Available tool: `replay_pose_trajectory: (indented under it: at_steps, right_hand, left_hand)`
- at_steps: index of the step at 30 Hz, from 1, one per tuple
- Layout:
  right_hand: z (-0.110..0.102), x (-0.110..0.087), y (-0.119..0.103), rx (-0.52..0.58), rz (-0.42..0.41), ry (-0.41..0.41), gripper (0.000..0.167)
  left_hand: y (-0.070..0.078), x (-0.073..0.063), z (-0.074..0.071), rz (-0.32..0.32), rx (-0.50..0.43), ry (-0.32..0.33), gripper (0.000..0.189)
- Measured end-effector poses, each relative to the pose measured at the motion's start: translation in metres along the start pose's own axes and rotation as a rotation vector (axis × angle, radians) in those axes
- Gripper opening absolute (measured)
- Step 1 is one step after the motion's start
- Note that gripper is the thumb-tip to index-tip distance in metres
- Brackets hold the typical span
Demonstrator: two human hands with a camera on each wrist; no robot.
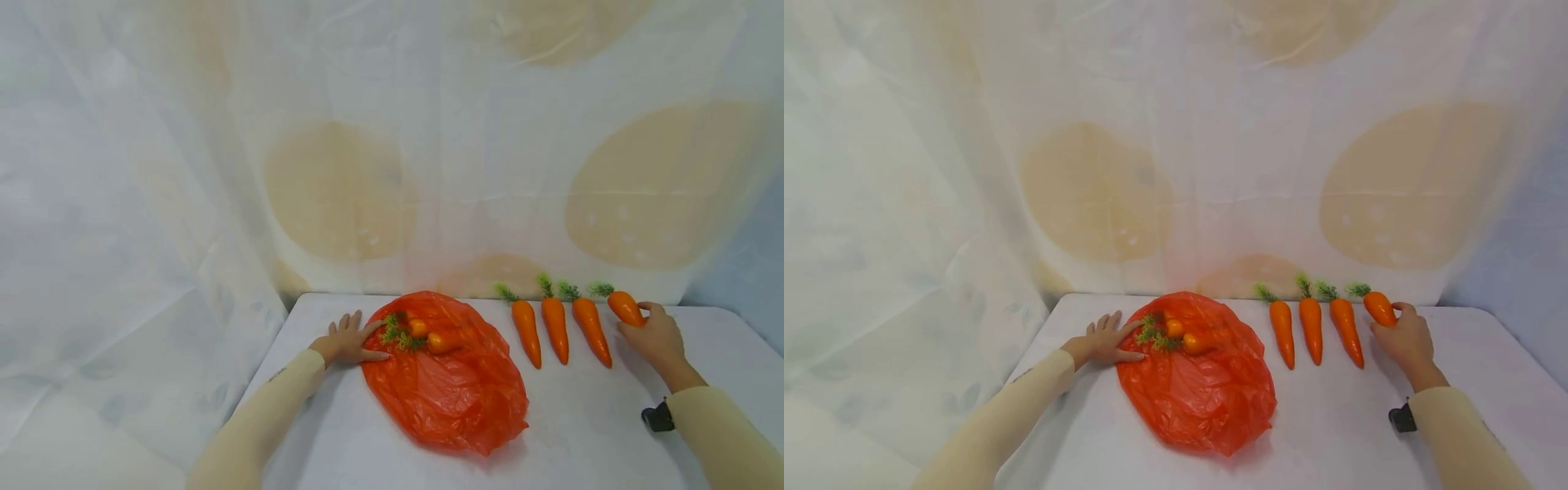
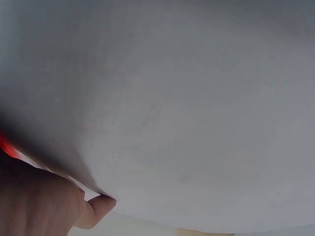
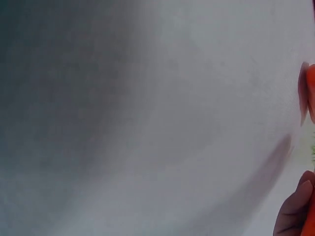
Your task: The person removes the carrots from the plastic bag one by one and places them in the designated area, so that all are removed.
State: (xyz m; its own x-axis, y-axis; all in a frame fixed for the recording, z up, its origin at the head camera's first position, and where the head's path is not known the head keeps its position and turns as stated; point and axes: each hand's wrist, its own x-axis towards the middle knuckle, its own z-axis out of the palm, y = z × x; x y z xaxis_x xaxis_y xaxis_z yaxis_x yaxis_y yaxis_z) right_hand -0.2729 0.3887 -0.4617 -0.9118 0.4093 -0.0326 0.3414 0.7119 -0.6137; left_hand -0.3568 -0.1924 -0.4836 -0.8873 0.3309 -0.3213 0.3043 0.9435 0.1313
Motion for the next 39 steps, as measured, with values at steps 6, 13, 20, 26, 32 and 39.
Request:
replay_pose_trajectory:
  at_steps: [6,13,20,26,32,39]
  right_hand:
    - [-0.003,0.004,-0.002,-0.008,0.033,-0.084,0.092]
    - [-0.004,0.007,-0.003,-0.079,0.071,-0.141,0.094]
    - [-0.006,0.007,-0.006,-0.113,0.047,-0.206,0.090]
    - [-0.008,0.007,-0.005,-0.135,0.025,-0.210,0.090]
    - [-0.009,0.009,-0.003,-0.137,0.026,-0.207,0.095]
    - [-0.013,0.001,-0.002,-0.121,0.068,-0.140,0.101]
  left_hand:
    - [0.000,0.003,-0.004,-0.007,0.009,0.018,0.096]
    - [-0.001,0.002,0.001,-0.005,-0.017,0.009,0.095]
    - [0.000,0.002,0.003,-0.006,-0.027,0.017,0.094]
    - [-0.001,0.004,0.004,-0.002,-0.031,0.015,0.095]
    - [-0.001,0.003,0.003,-0.011,-0.030,0.013,0.094]
    - [0.002,-0.001,0.000,-0.012,-0.033,0.005,0.094]
